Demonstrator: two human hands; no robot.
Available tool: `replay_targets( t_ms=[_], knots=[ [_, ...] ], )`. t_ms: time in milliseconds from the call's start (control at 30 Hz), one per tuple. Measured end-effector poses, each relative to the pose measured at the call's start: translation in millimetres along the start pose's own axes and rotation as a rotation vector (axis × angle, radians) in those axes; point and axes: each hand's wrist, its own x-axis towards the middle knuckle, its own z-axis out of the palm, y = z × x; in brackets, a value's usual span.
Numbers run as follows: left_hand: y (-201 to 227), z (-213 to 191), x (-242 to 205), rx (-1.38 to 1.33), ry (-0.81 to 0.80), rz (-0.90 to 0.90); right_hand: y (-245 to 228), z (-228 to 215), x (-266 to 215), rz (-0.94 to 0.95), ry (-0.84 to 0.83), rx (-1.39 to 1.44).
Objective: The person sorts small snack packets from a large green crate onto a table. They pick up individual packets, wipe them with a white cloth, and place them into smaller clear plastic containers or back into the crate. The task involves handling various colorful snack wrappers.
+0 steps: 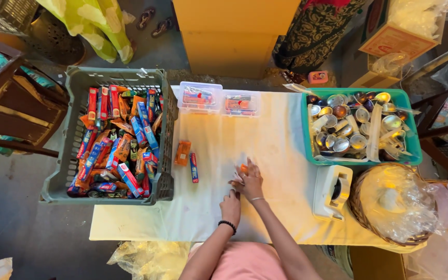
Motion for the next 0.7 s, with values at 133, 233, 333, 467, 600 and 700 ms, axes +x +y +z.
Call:
replay_targets(
  t_ms=[133,233,333,467,600,700],
  knots=[
    [5,5,6,0.085,-0.18,-0.041,-23,-15,37,0.35,-0.196,0.083],
    [5,8,6,0.102,-0.205,-0.051,-5,3,38,0.507,-0.197,0.236],
    [8,18,12,0.092,-0.234,-0.055,37,43,22,0.539,-0.137,0.273],
    [9,28,17,0.112,-0.302,-0.066,49,44,30,0.543,-0.045,0.198],
    [6,18,14,0.053,-0.215,-0.108,59,34,33,0.567,-0.115,0.147],
    [-6,-7,6,0.014,-0.21,-0.08,51,14,35,0.517,-0.021,0.22]
  ],
)
